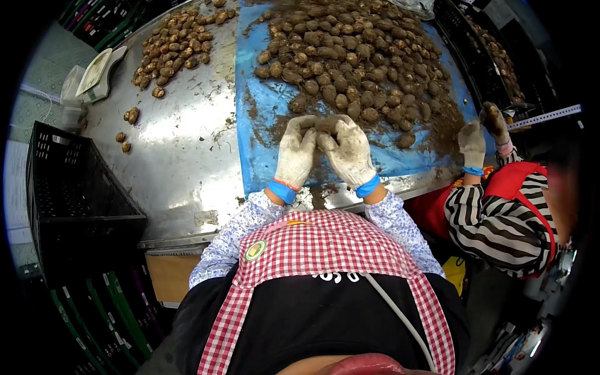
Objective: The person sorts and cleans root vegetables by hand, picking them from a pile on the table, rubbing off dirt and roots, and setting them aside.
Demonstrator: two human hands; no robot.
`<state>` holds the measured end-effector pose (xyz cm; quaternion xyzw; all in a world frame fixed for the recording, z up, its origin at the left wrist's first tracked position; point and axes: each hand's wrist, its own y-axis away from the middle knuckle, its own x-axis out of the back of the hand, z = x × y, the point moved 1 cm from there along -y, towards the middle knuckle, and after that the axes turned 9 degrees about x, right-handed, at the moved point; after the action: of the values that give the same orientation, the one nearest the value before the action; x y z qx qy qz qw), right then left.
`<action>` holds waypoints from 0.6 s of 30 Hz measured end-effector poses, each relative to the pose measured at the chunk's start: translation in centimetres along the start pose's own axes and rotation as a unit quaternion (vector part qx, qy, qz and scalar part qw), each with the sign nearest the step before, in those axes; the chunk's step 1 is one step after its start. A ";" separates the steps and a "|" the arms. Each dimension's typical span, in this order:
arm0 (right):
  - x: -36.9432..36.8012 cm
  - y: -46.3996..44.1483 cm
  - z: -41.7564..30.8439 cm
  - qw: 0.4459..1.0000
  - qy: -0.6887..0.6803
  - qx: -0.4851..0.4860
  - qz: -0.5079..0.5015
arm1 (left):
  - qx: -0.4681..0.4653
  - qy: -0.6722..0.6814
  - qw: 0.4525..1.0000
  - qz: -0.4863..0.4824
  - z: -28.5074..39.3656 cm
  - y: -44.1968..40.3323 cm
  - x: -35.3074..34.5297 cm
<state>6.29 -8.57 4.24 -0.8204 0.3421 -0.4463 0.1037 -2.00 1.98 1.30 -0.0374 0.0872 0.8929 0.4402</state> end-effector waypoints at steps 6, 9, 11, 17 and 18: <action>-2.2 -2.9 5.9 0.980 0.041 -0.156 -0.113 | -0.167 -0.114 0.979 0.032 0.2 1.1 0.2; -0.9 -2.6 5.7 0.965 -0.015 -0.238 -0.112 | -0.104 -0.029 0.994 0.009 1.5 0.6 1.3; -1.7 -1.2 8.1 0.979 -0.077 -0.169 -0.083 | -0.041 -0.003 0.999 0.003 1.9 0.5 2.3; 0.5 -0.1 1.4 0.923 -0.330 -0.186 -0.063 | -0.030 0.000 0.999 -0.016 1.3 0.4 1.8; 0.0 -0.1 0.9 0.928 -0.336 -0.148 -0.055 | -0.057 -0.021 0.998 -0.020 1.0 0.4 1.5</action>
<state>7.04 -8.60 3.72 -0.9461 0.3032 -0.0935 0.0653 -3.22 3.12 2.14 -0.0453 0.0257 0.8880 0.4569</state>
